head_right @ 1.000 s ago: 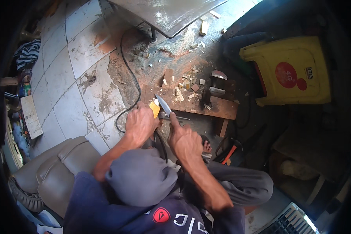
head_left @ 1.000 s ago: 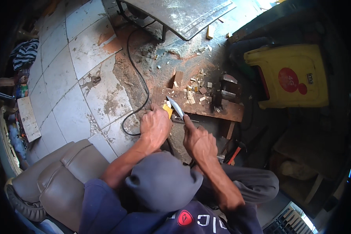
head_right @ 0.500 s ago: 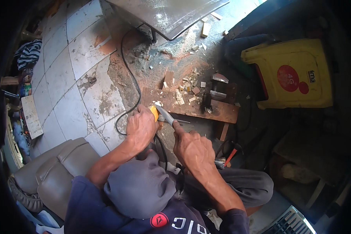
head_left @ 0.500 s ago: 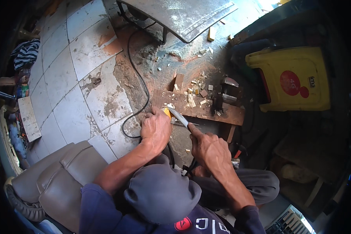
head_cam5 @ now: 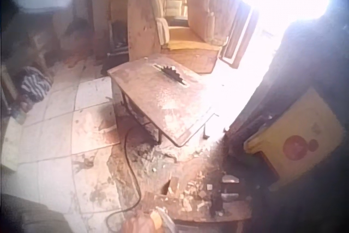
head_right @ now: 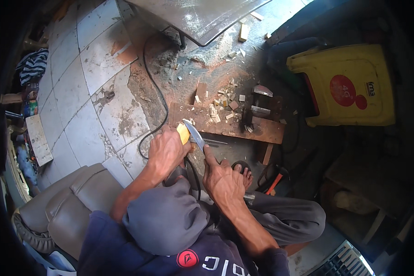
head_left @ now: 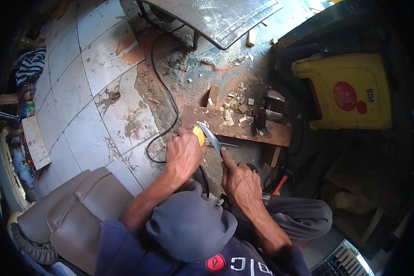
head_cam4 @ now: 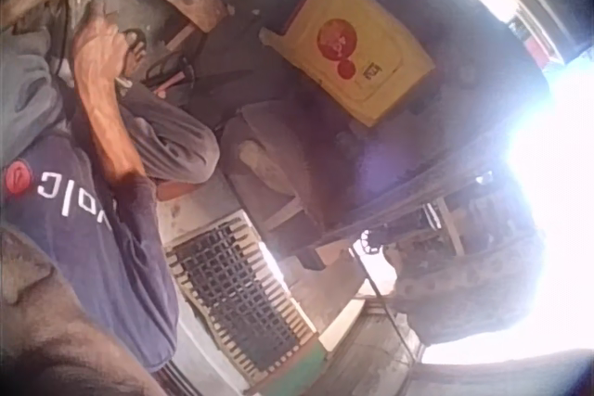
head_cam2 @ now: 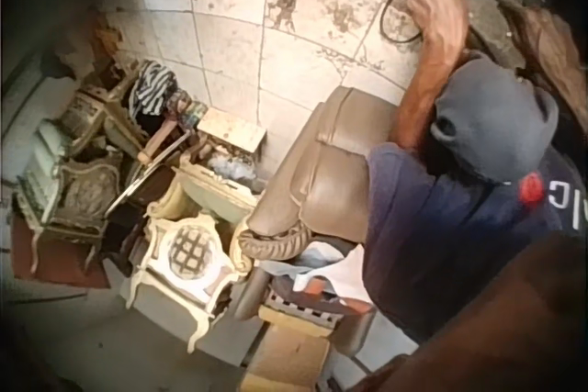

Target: The person shapes a wooden furniture component using a hand knife and a small saw, then hammers a metal sleeve onto the end. They also use a larger knife to shave the wood and reach for a coil of white cord on the wall.

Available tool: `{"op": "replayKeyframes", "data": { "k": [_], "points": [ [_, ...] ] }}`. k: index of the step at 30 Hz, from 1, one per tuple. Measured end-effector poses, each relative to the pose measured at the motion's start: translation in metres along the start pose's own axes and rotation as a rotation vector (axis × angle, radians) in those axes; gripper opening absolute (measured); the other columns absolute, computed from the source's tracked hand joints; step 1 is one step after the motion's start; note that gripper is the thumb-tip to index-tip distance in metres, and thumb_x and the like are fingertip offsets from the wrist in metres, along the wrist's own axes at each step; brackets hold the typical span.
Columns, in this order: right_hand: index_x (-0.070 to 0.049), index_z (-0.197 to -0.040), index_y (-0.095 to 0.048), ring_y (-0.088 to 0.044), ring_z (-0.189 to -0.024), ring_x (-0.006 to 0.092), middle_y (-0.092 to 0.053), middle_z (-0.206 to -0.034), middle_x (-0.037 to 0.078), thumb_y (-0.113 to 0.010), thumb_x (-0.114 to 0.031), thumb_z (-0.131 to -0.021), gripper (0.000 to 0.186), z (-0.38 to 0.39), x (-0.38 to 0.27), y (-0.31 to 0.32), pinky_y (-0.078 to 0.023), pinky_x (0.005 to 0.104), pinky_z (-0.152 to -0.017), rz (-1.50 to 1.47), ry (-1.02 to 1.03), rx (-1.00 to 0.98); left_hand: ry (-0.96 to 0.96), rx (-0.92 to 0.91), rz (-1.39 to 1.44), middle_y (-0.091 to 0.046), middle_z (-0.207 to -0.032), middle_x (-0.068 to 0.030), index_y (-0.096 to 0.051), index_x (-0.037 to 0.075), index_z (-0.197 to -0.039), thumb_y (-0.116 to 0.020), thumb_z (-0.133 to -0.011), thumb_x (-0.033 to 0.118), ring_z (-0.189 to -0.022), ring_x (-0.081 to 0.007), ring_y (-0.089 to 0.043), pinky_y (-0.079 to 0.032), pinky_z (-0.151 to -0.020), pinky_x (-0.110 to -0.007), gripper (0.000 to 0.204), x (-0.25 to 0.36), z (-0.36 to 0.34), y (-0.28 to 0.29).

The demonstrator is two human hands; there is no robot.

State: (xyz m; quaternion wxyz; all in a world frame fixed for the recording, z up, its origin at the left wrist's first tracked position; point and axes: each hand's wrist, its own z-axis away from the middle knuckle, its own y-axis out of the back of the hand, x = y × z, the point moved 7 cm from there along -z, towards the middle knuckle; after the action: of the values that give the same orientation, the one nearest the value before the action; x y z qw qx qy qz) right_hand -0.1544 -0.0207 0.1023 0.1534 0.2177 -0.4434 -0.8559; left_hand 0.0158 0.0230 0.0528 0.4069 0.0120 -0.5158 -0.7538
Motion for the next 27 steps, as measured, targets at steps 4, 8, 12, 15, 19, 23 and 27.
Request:
{"op": "replayKeyframes", "data": {
  "k": [4, 8, 12, 15, 19, 23, 27],
  "points": [
    [-0.032, -0.148, -0.057, -0.069, -0.081, 0.0516, -0.069, -0.091, 0.030, -0.058, -0.033, -0.103, 0.045, -0.023, 0.009, 0.000, -0.055, 0.0590, -0.072, -0.053, -0.056, 0.001, -0.001, -0.044, 0.034, -0.067, -0.102, -0.0322, -0.070, -0.016, -0.097, -0.077, -0.085, 0.028, -0.091, -0.0470, -0.074, -0.062, -0.077, -0.050, 0.046, 0.000, -0.004, 0.001],
    [-0.032, -0.149, -0.056, -0.069, -0.083, 0.0502, -0.069, -0.091, 0.029, -0.058, -0.030, -0.103, 0.046, 0.002, 0.019, 0.004, -0.055, 0.0576, -0.074, -0.028, 0.011, -0.025, 0.067, -0.021, 0.088, -0.066, -0.102, -0.0375, -0.074, -0.013, -0.095, -0.077, -0.080, 0.035, -0.086, -0.0521, -0.071, -0.058, -0.080, -0.052, 0.050, -0.015, -0.001, -0.002],
    [-0.034, -0.149, -0.056, -0.069, -0.081, 0.0495, -0.067, -0.090, 0.027, -0.060, -0.030, -0.102, 0.047, 0.010, 0.014, 0.000, -0.056, 0.0580, -0.075, 0.034, 0.035, 0.001, 0.045, -0.032, 0.129, -0.066, -0.100, -0.0367, -0.073, -0.015, -0.093, -0.076, -0.082, 0.036, -0.089, -0.0519, -0.070, -0.057, -0.080, -0.054, 0.052, -0.010, -0.001, 0.000],
    [-0.035, -0.149, -0.056, -0.069, -0.080, 0.0495, -0.067, -0.090, 0.027, -0.060, -0.031, -0.102, 0.047, 0.009, 0.009, 0.002, -0.056, 0.0584, -0.075, 0.022, 0.020, -0.011, 0.053, -0.028, 0.081, -0.066, -0.101, -0.0348, -0.073, -0.012, -0.097, -0.078, -0.085, 0.033, -0.090, -0.0492, -0.073, -0.060, -0.077, -0.054, 0.046, -0.009, 0.003, 0.000],
    [-0.034, -0.149, -0.055, -0.069, -0.079, 0.0496, -0.068, -0.091, 0.028, -0.059, -0.031, -0.102, 0.047, -0.005, -0.003, -0.010, -0.056, 0.0575, -0.074, 0.063, 0.047, 0.024, 0.074, -0.029, 0.109, -0.066, -0.101, -0.0350, -0.072, -0.013, -0.096, -0.077, -0.083, 0.035, -0.091, -0.0499, -0.072, -0.059, -0.078, -0.054, 0.051, -0.013, -0.003, 0.003],
    [-0.033, -0.150, -0.055, -0.070, -0.083, 0.0496, -0.069, -0.092, 0.028, -0.059, -0.031, -0.103, 0.047, -0.017, 0.006, -0.006, -0.056, 0.0578, -0.080, -0.081, -0.075, -0.076, 0.092, -0.035, 0.176, -0.067, -0.098, -0.0365, -0.071, -0.015, -0.092, -0.075, -0.081, 0.039, -0.090, -0.0509, -0.070, -0.057, -0.079, -0.054, 0.056, -0.015, -0.003, -0.001],
    [-0.034, -0.149, -0.055, -0.070, -0.084, 0.0486, -0.069, -0.092, 0.030, -0.058, -0.030, -0.103, 0.046, 0.006, 0.013, -0.006, -0.057, 0.0572, -0.084, -0.042, 0.010, -0.014, 0.133, -0.153, 0.250, -0.067, -0.098, -0.0368, -0.072, -0.016, -0.093, -0.075, -0.081, 0.039, -0.091, -0.0497, -0.071, -0.057, -0.083, -0.052, 0.056, -0.028, -0.008, -0.008]
  ]
}}
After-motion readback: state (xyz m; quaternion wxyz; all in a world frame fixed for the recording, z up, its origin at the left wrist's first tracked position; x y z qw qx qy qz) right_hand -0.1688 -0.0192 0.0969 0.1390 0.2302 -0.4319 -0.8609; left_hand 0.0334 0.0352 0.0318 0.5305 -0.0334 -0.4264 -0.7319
